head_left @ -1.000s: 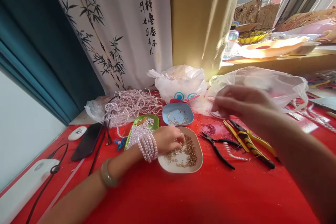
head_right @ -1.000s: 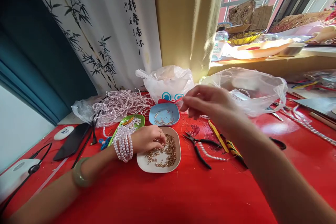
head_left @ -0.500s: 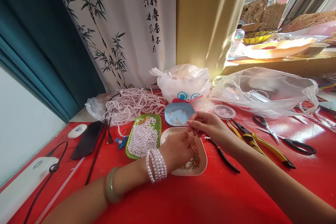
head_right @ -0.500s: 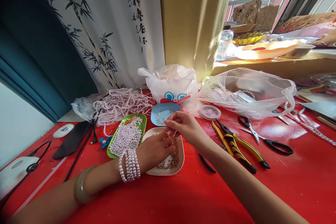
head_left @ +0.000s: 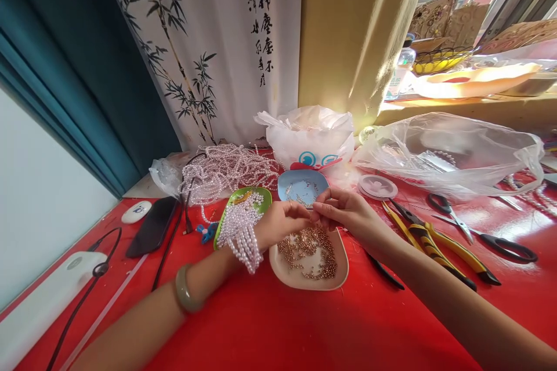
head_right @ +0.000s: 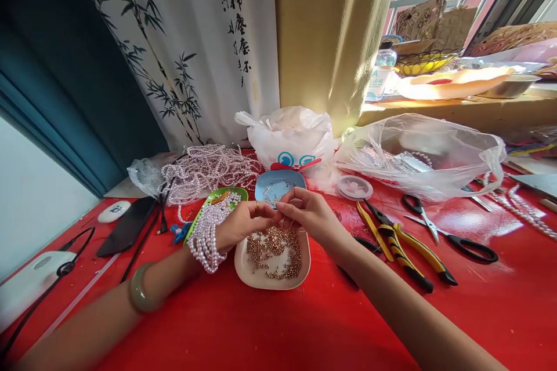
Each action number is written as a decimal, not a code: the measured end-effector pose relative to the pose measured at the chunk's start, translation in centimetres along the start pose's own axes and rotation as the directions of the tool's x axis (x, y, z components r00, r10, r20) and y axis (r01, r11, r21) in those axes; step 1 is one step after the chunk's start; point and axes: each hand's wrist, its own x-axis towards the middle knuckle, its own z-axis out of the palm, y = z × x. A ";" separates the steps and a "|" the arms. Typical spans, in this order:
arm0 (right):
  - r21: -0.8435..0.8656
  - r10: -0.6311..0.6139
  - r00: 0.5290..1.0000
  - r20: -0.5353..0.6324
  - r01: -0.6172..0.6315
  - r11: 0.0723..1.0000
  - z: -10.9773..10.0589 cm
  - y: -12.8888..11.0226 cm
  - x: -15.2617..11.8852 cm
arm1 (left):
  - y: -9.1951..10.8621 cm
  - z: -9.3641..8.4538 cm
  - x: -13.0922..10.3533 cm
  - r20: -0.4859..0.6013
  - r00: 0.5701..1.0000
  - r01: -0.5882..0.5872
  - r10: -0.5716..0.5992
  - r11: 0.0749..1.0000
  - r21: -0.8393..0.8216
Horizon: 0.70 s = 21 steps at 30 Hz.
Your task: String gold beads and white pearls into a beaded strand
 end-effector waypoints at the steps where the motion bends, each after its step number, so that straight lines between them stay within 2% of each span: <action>1: 0.008 -0.001 1.000 -0.001 0.001 1.000 0.1 0.0 0.0 | 0.0 -0.2 0.2 -0.004 0.999 0.043 -0.044 0.990 -0.138; 4: 0.009 0.014 1.000 0.006 -0.014 1.000 0.4 0.0 -0.1 | 0.0 -0.9 0.4 0.002 0.995 0.092 -0.099 0.916 -0.390; 7: -0.023 0.051 0.998 0.020 -0.051 0.998 0.9 -0.3 -0.4 | -0.1 -1.2 0.4 0.013 0.994 0.102 -0.110 0.868 -0.486; 13: -0.104 0.099 0.995 0.006 -0.098 0.990 1.6 -0.6 -0.8 | -0.1 -1.0 0.3 0.035 0.994 0.108 -0.105 0.841 -0.530; 21: -0.137 0.136 0.990 -0.036 -0.139 0.981 1.8 -0.4 -0.7 | -0.1 -0.8 0.2 0.028 0.994 0.107 -0.107 0.859 -0.501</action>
